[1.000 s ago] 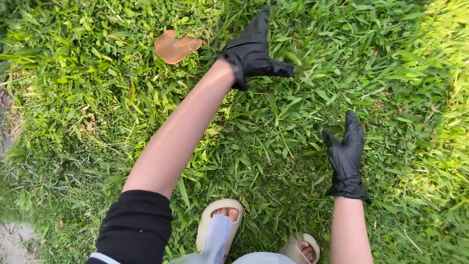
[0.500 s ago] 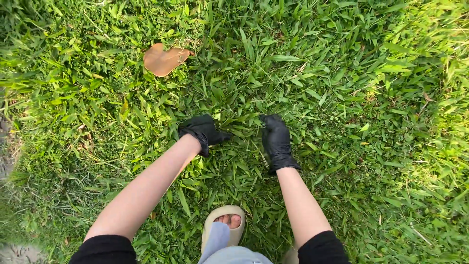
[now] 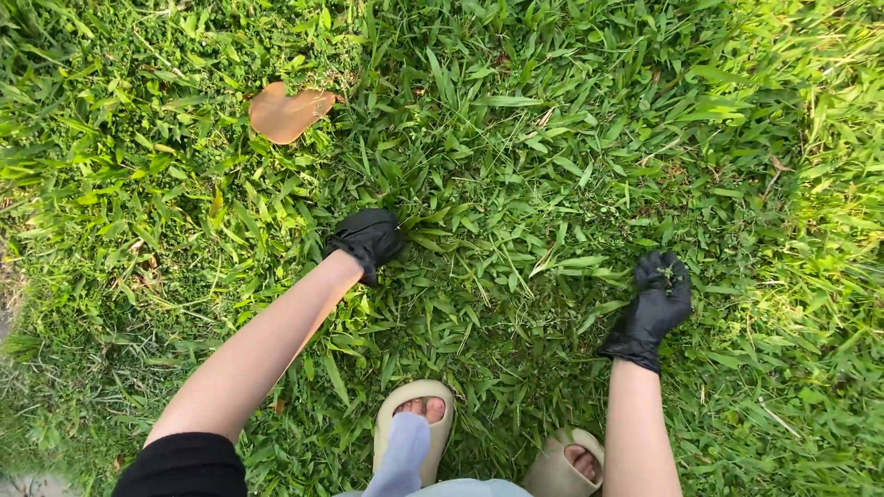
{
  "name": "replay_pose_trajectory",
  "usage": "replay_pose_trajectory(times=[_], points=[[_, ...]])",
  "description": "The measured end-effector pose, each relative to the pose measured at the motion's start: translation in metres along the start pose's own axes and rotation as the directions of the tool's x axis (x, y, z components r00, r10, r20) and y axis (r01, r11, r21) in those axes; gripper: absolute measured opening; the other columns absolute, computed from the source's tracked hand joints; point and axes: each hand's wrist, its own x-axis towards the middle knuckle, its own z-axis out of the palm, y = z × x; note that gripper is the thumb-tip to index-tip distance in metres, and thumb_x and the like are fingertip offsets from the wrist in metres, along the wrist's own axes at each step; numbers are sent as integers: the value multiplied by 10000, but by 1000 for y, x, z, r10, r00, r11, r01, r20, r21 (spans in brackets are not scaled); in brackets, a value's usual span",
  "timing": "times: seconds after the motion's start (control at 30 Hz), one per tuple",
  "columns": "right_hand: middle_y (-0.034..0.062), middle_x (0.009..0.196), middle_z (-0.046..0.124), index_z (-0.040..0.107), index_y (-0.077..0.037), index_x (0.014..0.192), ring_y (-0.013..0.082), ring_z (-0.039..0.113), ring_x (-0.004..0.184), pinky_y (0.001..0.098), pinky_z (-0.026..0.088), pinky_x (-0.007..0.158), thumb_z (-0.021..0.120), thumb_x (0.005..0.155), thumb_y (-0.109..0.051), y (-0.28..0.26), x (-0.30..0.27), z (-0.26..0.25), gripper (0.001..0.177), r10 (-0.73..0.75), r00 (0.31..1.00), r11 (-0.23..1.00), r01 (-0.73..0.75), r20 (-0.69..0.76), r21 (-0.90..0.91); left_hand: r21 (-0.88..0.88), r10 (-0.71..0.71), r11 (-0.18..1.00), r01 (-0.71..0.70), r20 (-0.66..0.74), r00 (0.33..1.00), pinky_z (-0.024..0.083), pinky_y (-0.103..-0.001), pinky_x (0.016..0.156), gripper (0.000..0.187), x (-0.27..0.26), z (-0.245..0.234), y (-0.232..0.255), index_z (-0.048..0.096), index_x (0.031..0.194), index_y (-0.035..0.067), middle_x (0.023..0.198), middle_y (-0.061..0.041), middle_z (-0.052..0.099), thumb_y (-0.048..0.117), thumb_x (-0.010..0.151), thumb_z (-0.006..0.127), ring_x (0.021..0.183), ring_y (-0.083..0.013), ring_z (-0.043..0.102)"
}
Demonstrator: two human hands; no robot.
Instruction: The recorder is wearing black gloves and weeding a grassy area in a garden.
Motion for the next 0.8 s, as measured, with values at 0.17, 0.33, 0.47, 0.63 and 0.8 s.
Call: replay_pose_trajectory(times=[0.17,0.33,0.47,0.63,0.8], points=[[193,1348,560,539,-28,1444,352,556,1146,448,531,933,800,842,-149,39,-55,139,667,-324,797,1,538,509,-843,-199,15,978,-65,-242,970,526,-532,725,346,-36,-14,18,758,915,71,871,-200,711,363,909,573,825,-433,667],[222,1254,640,621,-4,1335,385,614,1132,468,509,996,856,760,-140,83,0,100,635,-133,763,-341,564,632,-752,-506,-235,828,242,78,969,534,-495,766,483,-47,-24,56,719,903,29,782,-203,713,423,1020,466,758,-410,694],[160,1053,745,736,-47,1110,328,698,960,416,550,877,766,835,-25,74,23,66,277,-72,917,-205,371,392,-906,-639,192,720,-270,-191,963,506,-484,711,437,-60,-80,133,658,985,37,830,-186,682,436,1010,483,776,-381,646],[89,1025,761,740,-27,1089,233,701,921,338,554,861,694,859,29,40,17,11,242,-115,925,200,379,363,-903,-716,282,629,-303,-153,947,497,-432,703,449,-23,-125,170,620,936,54,766,-144,651,468,1028,473,716,-329,630],[58,1025,746,702,26,1129,213,691,887,323,545,848,747,874,27,-21,-22,32,259,-332,924,230,273,188,-934,-696,214,632,-341,-266,940,502,-430,705,388,6,-86,159,592,1024,28,846,-167,650,406,935,599,766,-326,621]])
